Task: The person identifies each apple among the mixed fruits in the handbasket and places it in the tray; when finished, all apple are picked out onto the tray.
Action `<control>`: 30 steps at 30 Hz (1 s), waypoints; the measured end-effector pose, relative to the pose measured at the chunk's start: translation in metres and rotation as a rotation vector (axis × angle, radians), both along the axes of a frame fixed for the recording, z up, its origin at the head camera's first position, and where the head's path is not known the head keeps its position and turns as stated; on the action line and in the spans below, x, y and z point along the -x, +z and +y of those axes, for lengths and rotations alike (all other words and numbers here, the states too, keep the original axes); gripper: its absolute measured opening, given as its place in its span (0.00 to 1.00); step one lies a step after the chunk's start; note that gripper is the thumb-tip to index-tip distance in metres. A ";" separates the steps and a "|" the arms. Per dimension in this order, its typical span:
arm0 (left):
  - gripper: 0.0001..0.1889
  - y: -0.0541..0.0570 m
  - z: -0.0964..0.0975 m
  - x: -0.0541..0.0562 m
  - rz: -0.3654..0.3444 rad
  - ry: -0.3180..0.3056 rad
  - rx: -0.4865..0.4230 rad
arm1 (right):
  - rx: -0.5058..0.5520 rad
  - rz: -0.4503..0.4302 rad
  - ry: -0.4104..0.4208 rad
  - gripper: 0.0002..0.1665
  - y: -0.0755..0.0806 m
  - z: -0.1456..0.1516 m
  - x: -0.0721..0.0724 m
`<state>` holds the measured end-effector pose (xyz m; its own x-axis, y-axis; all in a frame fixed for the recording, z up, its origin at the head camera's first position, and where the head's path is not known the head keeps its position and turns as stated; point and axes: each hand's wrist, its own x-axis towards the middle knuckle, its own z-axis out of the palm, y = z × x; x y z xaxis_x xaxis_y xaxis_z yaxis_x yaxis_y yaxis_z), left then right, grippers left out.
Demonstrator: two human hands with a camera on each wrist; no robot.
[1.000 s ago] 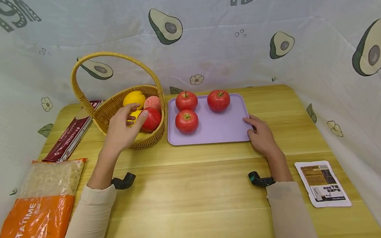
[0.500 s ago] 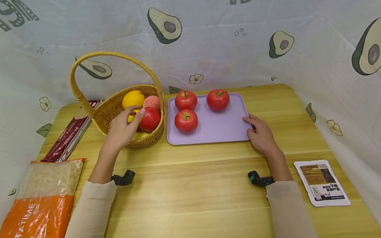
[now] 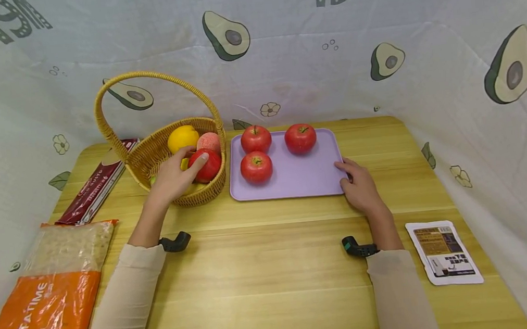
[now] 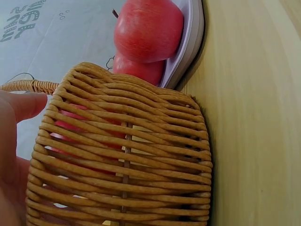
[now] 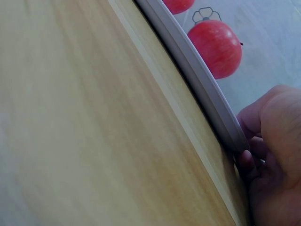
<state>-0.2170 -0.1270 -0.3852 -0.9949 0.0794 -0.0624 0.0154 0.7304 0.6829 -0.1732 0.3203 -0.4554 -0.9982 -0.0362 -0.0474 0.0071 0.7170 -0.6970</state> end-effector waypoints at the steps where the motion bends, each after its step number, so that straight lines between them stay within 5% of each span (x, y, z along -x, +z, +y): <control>1: 0.43 0.000 0.001 0.001 -0.004 0.002 0.000 | 0.002 0.001 0.000 0.31 0.000 0.000 0.000; 15: 0.45 -0.003 0.005 0.009 -0.050 -0.035 0.009 | 0.007 0.002 0.006 0.31 0.001 -0.001 0.001; 30: 0.51 -0.011 0.002 0.004 0.031 -0.019 -0.008 | 0.024 0.027 0.009 0.31 0.000 -0.002 0.000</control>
